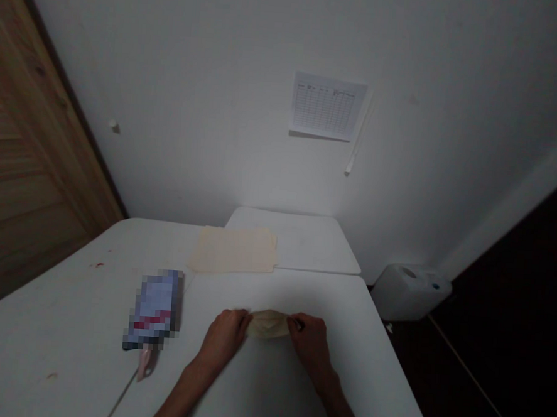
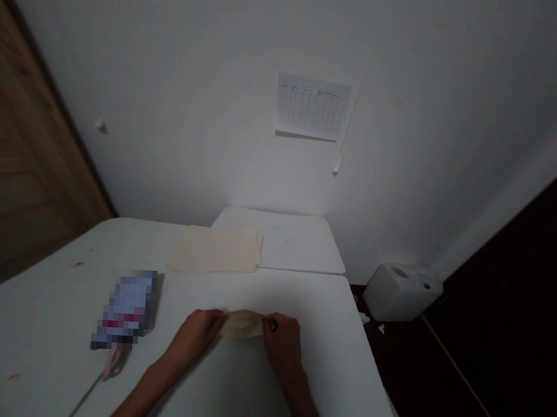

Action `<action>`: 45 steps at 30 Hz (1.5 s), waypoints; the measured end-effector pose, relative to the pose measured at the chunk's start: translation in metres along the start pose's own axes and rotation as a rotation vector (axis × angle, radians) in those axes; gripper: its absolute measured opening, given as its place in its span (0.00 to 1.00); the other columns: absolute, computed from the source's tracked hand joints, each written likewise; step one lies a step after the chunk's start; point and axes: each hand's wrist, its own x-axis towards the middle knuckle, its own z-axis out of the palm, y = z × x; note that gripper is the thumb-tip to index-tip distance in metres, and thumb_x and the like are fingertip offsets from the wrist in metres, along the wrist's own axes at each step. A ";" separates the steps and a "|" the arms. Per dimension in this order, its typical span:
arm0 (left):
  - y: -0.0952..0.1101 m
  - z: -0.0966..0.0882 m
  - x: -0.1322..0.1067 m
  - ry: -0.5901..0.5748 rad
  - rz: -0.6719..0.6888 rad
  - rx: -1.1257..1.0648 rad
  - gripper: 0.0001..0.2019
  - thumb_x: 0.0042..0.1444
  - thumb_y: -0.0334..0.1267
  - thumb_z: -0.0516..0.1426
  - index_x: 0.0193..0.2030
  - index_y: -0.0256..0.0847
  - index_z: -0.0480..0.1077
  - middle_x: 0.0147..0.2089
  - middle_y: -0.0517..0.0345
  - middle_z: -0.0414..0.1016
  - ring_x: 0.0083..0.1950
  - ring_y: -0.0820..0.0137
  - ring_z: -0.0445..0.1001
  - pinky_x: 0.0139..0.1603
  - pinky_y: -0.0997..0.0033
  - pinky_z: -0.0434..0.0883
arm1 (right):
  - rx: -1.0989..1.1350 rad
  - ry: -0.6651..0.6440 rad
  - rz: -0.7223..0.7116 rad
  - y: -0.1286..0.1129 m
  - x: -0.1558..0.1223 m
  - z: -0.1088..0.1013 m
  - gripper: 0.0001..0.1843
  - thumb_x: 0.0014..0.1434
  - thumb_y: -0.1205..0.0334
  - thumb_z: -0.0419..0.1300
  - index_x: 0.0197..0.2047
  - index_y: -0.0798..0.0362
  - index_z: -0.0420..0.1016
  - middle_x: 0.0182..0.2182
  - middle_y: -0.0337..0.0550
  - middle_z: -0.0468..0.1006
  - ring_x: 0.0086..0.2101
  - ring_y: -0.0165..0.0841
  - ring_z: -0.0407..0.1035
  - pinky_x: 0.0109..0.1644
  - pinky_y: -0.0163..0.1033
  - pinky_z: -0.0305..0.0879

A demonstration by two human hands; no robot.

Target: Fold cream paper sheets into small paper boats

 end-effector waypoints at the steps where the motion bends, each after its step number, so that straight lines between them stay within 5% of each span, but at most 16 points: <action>1: 0.000 -0.001 0.000 -0.001 -0.023 0.016 0.18 0.66 0.42 0.46 0.35 0.39 0.75 0.37 0.46 0.79 0.41 0.60 0.77 0.39 0.68 0.64 | 0.004 -0.005 -0.013 0.001 0.000 -0.001 0.16 0.60 0.62 0.54 0.28 0.54 0.81 0.23 0.41 0.79 0.25 0.31 0.71 0.32 0.32 0.58; 6: -0.007 0.003 -0.001 -0.022 -0.120 0.068 0.24 0.64 0.52 0.46 0.31 0.38 0.74 0.33 0.43 0.78 0.38 0.57 0.76 0.35 0.66 0.64 | -0.017 0.020 0.003 0.004 0.002 -0.005 0.15 0.60 0.62 0.54 0.28 0.54 0.81 0.25 0.41 0.80 0.26 0.31 0.72 0.32 0.32 0.58; 24: -0.002 -0.001 -0.004 0.033 -0.121 0.127 0.22 0.65 0.43 0.45 0.30 0.38 0.75 0.33 0.45 0.79 0.40 0.59 0.76 0.40 0.66 0.65 | -0.219 -0.002 0.034 0.001 0.001 -0.003 0.20 0.62 0.56 0.55 0.23 0.52 0.80 0.23 0.46 0.80 0.24 0.33 0.72 0.31 0.35 0.56; 34: -0.002 -0.003 -0.004 0.015 -0.083 0.008 0.25 0.65 0.49 0.43 0.27 0.39 0.74 0.31 0.46 0.78 0.36 0.61 0.76 0.35 0.68 0.64 | -0.176 0.028 0.034 0.001 0.002 -0.004 0.23 0.64 0.51 0.53 0.22 0.52 0.78 0.20 0.42 0.78 0.22 0.31 0.69 0.30 0.34 0.55; 39: 0.006 -0.019 -0.009 -0.009 -0.156 0.026 0.27 0.56 0.63 0.48 0.32 0.40 0.73 0.34 0.48 0.77 0.36 0.58 0.75 0.34 0.66 0.64 | -0.171 0.000 0.003 -0.001 0.003 -0.011 0.22 0.63 0.52 0.54 0.23 0.52 0.78 0.21 0.42 0.78 0.23 0.31 0.70 0.29 0.33 0.55; 45: 0.013 -0.029 -0.002 -0.019 0.059 -0.228 0.24 0.54 0.55 0.54 0.50 0.41 0.72 0.48 0.50 0.76 0.44 0.61 0.74 0.43 0.67 0.66 | -0.240 -0.075 -0.074 -0.009 0.010 -0.022 0.18 0.61 0.55 0.56 0.23 0.50 0.79 0.22 0.42 0.79 0.23 0.31 0.71 0.29 0.34 0.53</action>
